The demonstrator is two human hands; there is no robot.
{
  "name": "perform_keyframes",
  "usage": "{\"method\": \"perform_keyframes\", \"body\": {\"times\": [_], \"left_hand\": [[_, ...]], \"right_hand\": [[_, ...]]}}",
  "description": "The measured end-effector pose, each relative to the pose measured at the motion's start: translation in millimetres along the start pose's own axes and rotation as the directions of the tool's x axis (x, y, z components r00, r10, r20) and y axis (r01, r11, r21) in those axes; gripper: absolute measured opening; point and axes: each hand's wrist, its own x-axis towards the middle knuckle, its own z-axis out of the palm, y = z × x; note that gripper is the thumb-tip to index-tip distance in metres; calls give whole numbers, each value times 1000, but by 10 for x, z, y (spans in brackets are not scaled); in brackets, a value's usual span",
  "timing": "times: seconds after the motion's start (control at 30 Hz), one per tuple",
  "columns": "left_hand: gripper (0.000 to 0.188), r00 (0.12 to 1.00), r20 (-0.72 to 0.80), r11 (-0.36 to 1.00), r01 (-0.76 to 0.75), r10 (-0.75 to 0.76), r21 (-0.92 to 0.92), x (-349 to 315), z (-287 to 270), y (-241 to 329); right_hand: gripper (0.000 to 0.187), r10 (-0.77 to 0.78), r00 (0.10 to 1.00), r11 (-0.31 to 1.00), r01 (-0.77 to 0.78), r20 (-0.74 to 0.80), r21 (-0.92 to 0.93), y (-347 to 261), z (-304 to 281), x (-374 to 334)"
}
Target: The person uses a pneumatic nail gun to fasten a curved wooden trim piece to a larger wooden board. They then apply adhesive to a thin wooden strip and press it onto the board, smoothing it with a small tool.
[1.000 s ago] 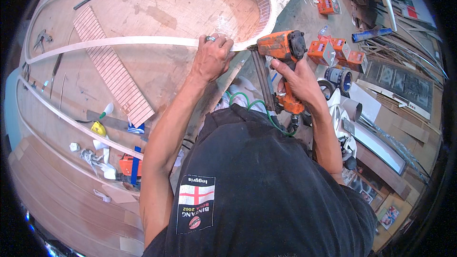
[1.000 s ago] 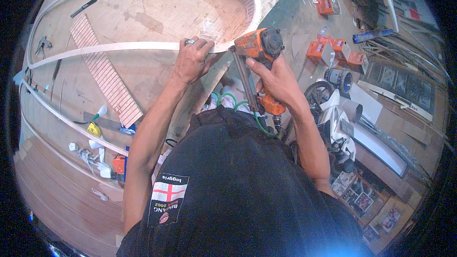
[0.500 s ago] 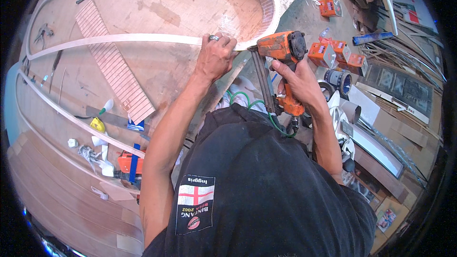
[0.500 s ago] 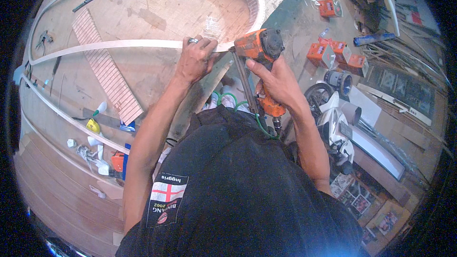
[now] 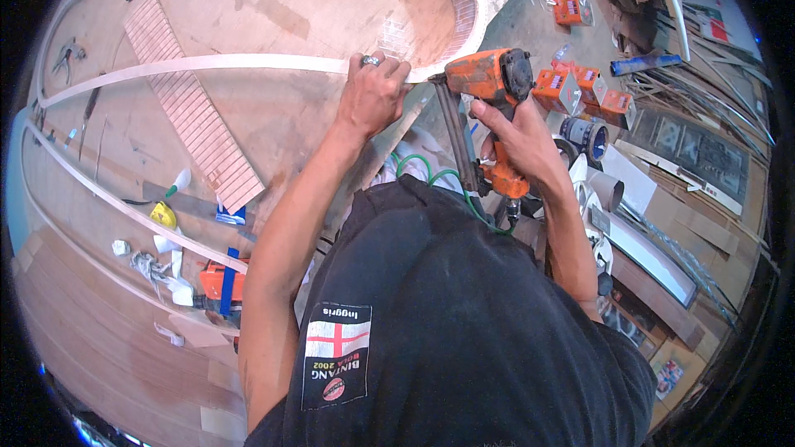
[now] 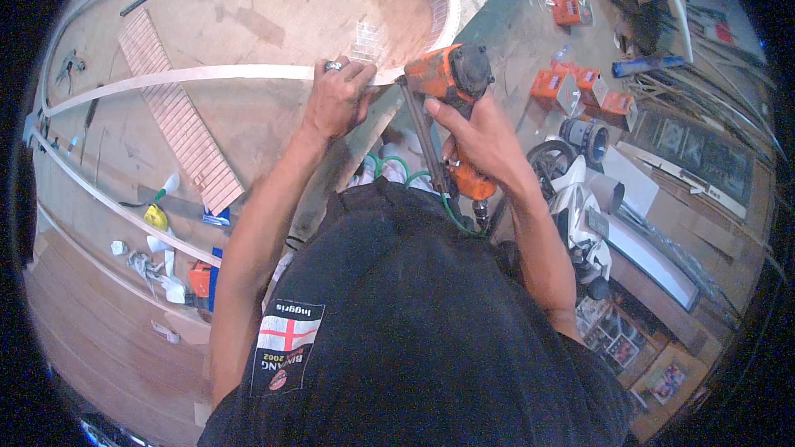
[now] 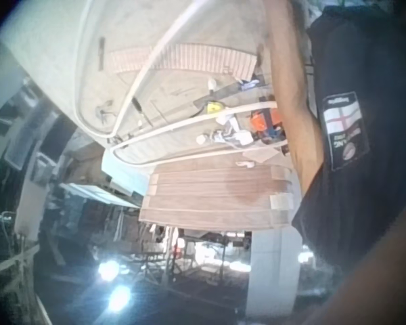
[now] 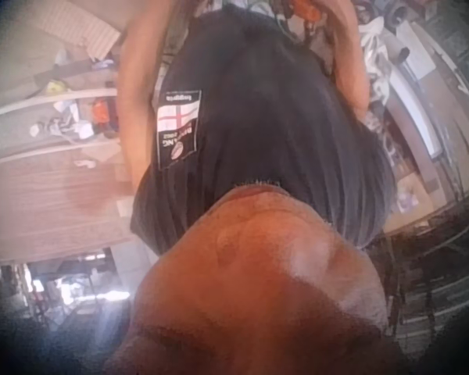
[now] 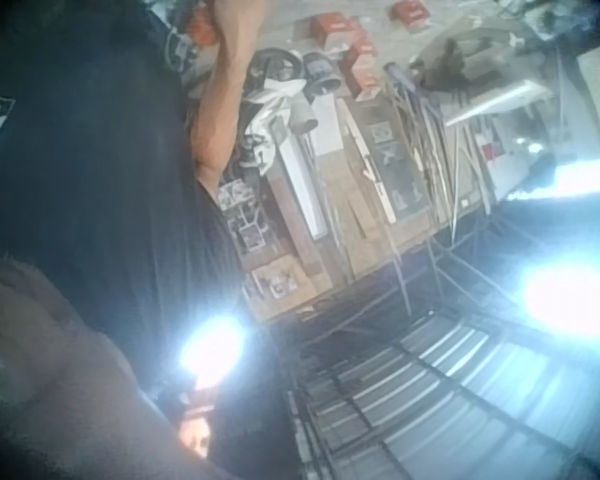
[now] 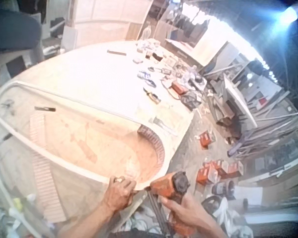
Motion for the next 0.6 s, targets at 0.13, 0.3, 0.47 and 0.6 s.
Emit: {"method": "perform_keyframes", "body": {"times": [0.13, 0.3, 0.47, 0.6], "left_hand": [[36, 999, 39, 1000, 28, -28, 4, -34, 23, 11], [15, 998, -63, 1000, 27, -26, 5, -42, 67, 118], [13, 996, -79, 1000, 28, -27, 8, -46, 86, 152], [14, 997, -78, 1000, 23, -22, 11, -47, 82, 153]], "right_hand": [[45, -17, 999, 996, 20, -38, 87, -6, 2, -42], [52, -20, 1000, 993, 18, 16, 115, -52, 30, -32], [53, 17, 1000, 998, -18, 26, 55, -86, 36, -42], [51, 22, 1000, 998, -23, 13, 54, -81, 42, -59]]}}
